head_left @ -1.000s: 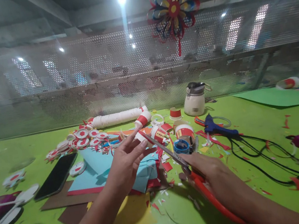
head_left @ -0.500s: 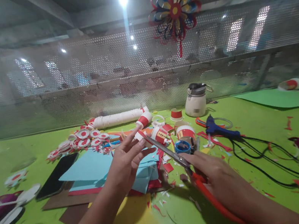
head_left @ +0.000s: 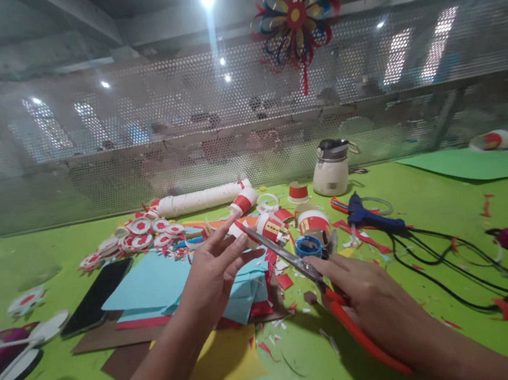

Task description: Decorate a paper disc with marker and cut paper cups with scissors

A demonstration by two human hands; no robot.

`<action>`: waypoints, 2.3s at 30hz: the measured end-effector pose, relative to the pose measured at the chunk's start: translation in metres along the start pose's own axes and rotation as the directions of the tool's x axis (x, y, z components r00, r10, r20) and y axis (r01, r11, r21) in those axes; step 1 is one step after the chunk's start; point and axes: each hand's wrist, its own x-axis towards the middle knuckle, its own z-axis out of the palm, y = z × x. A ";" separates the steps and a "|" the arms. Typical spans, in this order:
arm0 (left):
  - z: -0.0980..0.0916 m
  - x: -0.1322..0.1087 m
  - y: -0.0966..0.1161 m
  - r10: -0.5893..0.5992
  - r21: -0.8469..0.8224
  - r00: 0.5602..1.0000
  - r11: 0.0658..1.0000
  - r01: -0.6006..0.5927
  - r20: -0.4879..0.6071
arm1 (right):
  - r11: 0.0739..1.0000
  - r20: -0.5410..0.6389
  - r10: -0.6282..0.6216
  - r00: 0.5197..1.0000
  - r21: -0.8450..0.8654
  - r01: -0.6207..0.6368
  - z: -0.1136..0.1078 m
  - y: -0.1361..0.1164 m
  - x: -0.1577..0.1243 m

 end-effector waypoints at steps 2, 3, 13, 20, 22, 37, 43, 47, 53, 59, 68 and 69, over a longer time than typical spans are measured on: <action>0.000 0.000 0.000 0.000 0.002 1.000 1.000 0.000 0.001 | 1.000 0.000 0.003 1.000 -0.013 -0.003 0.002 0.000 0.000; 0.000 0.000 -0.001 -0.002 0.002 1.000 1.000 0.002 -0.004 | 1.000 -0.001 0.004 1.000 -0.018 -0.004 0.003 0.001 0.000; 0.002 0.001 0.003 -0.020 -0.034 0.997 0.999 0.018 -0.071 | 0.999 0.024 0.033 0.999 -0.001 -0.033 0.006 0.002 0.001; -0.001 0.003 0.001 0.003 0.003 0.998 1.000 -0.003 -0.058 | 0.999 0.084 0.050 0.995 0.004 -0.050 0.006 0.002 0.003; -0.001 0.003 -0.001 0.014 0.021 0.999 1.000 -0.013 -0.041 | 0.998 0.110 0.066 0.992 0.016 -0.068 0.005 0.001 0.003; 0.005 0.000 0.000 0.016 0.050 0.999 0.999 -0.014 -0.040 | 0.997 0.027 0.044 0.999 0.064 -0.045 0.002 -0.002 0.002; 0.002 0.002 -0.001 0.028 0.062 0.999 0.998 -0.026 -0.037 | 0.995 0.088 0.072 0.994 0.060 -0.077 0.006 0.001 0.002; 0.001 0.002 -0.002 0.041 0.085 0.998 0.996 -0.036 -0.053 | 0.992 0.130 0.095 0.987 0.066 -0.104 0.006 0.001 0.002; 0.002 0.002 -0.005 0.062 0.105 0.996 0.993 -0.055 -0.068 | 0.988 0.156 0.121 0.980 0.073 -0.134 0.006 0.002 0.002; 0.002 0.001 -0.008 0.093 0.134 0.994 0.987 -0.084 -0.064 | 0.983 0.152 0.112 0.982 0.128 -0.132 0.007 0.003 0.002; -0.001 0.003 -0.009 0.095 0.165 0.994 0.983 -0.086 -0.052 | 0.981 0.127 0.083 0.988 0.162 -0.103 0.007 0.003 0.001; -0.001 0.004 -0.009 0.094 0.170 0.994 0.982 -0.083 -0.058 | 0.982 0.127 0.084 0.988 0.160 -0.104 0.008 0.004 0.001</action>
